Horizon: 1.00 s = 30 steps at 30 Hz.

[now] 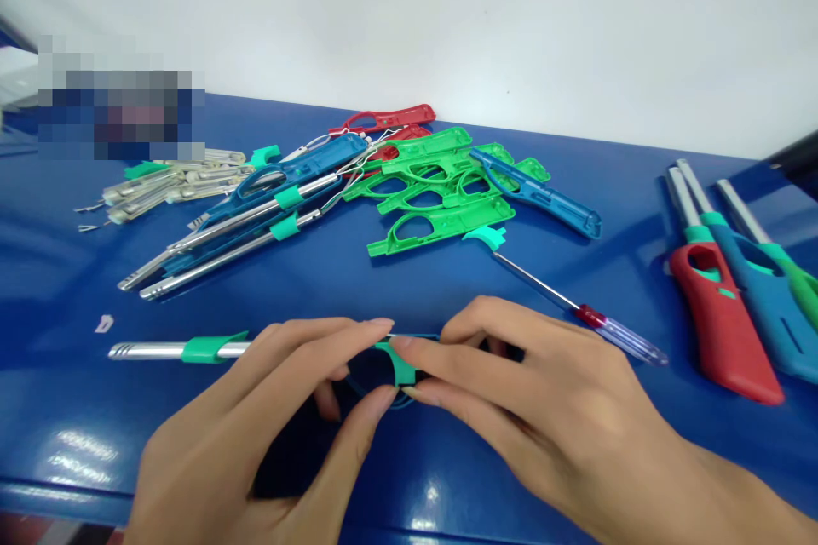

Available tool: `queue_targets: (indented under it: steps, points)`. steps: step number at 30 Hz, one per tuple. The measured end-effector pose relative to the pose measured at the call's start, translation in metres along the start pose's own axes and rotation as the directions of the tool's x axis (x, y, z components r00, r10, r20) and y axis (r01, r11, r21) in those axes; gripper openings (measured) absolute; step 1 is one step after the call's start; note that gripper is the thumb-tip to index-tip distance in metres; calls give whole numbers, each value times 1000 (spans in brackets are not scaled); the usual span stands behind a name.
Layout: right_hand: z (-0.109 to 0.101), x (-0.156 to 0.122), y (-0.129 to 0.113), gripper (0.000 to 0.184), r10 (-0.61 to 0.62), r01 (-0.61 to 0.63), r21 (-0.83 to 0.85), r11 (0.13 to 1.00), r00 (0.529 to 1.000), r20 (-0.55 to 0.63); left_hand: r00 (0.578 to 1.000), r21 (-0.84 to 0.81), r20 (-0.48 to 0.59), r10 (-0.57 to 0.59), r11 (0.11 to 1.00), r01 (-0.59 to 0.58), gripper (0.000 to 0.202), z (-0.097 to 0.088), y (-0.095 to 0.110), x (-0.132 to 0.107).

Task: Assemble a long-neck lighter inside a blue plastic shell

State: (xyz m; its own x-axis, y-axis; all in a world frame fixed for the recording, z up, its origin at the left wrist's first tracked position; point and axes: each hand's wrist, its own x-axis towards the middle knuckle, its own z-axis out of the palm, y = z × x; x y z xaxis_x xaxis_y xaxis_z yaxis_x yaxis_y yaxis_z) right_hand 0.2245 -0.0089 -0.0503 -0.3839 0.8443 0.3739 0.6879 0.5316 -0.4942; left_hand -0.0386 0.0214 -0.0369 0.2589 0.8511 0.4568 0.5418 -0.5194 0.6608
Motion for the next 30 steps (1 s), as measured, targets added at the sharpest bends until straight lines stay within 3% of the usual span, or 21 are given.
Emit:
queue_targets:
  steps: [5,8,12,14,17,21,26,30]
  points:
    - [-3,11,-2,33,-11,11,7,1000,1000,-11,999,-47,46,8,999,-6,38,-1,-8,-21]
    - [-9,12,-4,32,-23,22,18,1000,999,37,999,-48,45,24,999,-22,35,0,-9,-19]
    - [-18,11,-7,46,2,0,-15,1000,997,81,999,-54,54,9,999,-6,33,-1,-8,-17]
    - [-21,10,-5,40,19,-18,-7,1000,996,87,999,-54,51,5,999,-2,31,-1,-8,-17]
    - [-19,5,2,33,65,-65,7,998,995,73,998,-57,56,3,998,0,28,-1,-8,-19]
    - [-9,-7,15,46,122,-120,-23,992,990,70,999,-12,32,13,1000,-13,32,1,-9,-21]
    - [-4,-16,25,48,159,-159,-8,987,984,82,991,7,105,84,996,-85,32,0,-13,-22]
    - [-6,-17,30,49,192,-193,7,981,977,91,989,13,74,126,992,-127,37,-1,-15,-22]
